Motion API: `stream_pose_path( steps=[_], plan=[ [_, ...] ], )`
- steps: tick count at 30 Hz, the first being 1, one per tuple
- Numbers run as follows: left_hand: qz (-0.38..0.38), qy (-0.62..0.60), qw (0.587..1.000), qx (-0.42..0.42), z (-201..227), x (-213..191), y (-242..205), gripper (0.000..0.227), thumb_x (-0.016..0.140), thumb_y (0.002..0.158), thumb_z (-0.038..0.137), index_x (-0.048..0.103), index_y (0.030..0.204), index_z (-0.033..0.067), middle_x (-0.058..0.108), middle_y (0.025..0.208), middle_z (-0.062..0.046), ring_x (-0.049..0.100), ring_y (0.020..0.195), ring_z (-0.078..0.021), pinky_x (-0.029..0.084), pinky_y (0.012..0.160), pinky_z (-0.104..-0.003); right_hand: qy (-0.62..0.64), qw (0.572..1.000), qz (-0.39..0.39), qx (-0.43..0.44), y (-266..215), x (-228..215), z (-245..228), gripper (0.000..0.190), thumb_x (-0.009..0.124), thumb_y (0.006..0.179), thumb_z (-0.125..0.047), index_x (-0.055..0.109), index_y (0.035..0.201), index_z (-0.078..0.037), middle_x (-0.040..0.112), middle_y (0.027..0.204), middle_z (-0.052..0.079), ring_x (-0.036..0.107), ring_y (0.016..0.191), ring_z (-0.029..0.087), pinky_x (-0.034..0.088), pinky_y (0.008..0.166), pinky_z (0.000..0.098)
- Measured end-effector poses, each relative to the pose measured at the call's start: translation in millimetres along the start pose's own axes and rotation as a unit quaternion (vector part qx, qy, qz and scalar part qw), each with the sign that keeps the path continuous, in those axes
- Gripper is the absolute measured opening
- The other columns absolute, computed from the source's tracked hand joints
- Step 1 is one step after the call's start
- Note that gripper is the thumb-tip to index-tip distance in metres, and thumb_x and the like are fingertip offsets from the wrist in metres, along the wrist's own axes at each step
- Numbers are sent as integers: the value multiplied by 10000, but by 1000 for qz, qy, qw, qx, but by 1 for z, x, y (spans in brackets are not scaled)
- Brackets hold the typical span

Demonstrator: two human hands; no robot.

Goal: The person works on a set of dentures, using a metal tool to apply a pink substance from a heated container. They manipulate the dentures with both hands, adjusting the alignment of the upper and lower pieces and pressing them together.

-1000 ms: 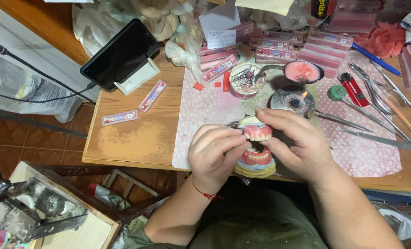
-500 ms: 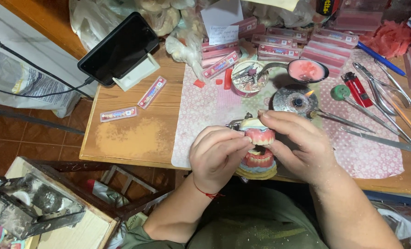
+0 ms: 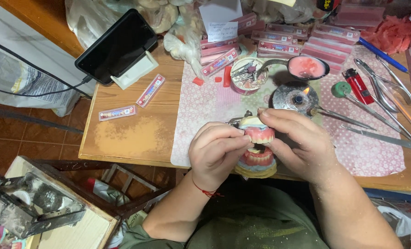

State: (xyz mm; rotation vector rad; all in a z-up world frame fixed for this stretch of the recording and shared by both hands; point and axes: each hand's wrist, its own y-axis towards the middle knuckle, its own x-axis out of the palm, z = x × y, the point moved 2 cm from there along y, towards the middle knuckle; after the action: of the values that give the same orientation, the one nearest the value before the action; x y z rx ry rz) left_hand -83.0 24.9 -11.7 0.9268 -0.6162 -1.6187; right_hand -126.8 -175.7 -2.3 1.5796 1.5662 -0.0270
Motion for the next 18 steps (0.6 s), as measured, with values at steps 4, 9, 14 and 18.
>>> stream_pose_path(
  steps=[4,9,14,18],
  plan=[
    [-10,4,1000,2,1,-1,-1,16,689,1002,104,701,1006,115,704,1003,-70,696,842,-257,573,821,-394,-3,1000,-6,-3,-2,-1,2,367,664,979,-82,618,1335,-4,657,1363,226,683,1255,314,530,1128,384],
    [-1,3,1000,13,3,-2,0,34,688,1000,97,718,986,102,702,1005,-66,689,841,-258,591,799,-374,-8,1000,-2,-9,-2,-1,1,372,700,961,-101,630,1315,-9,665,1353,223,689,1248,311,539,1122,383],
    [-3,13,1000,16,2,-2,-2,38,688,1005,113,726,998,118,702,1011,-55,688,841,-258,588,797,-368,-7,1000,-1,-12,-3,-1,2,376,702,959,-110,631,1312,-3,663,1346,237,693,1238,316,543,1113,382],
    [8,11,1000,16,6,-4,0,43,735,976,110,720,1015,107,712,998,-68,705,841,-258,604,800,-363,1,1000,-2,-16,0,-2,-2,397,723,943,-117,631,1310,4,662,1350,236,694,1243,317,545,1117,382]
  ],
)
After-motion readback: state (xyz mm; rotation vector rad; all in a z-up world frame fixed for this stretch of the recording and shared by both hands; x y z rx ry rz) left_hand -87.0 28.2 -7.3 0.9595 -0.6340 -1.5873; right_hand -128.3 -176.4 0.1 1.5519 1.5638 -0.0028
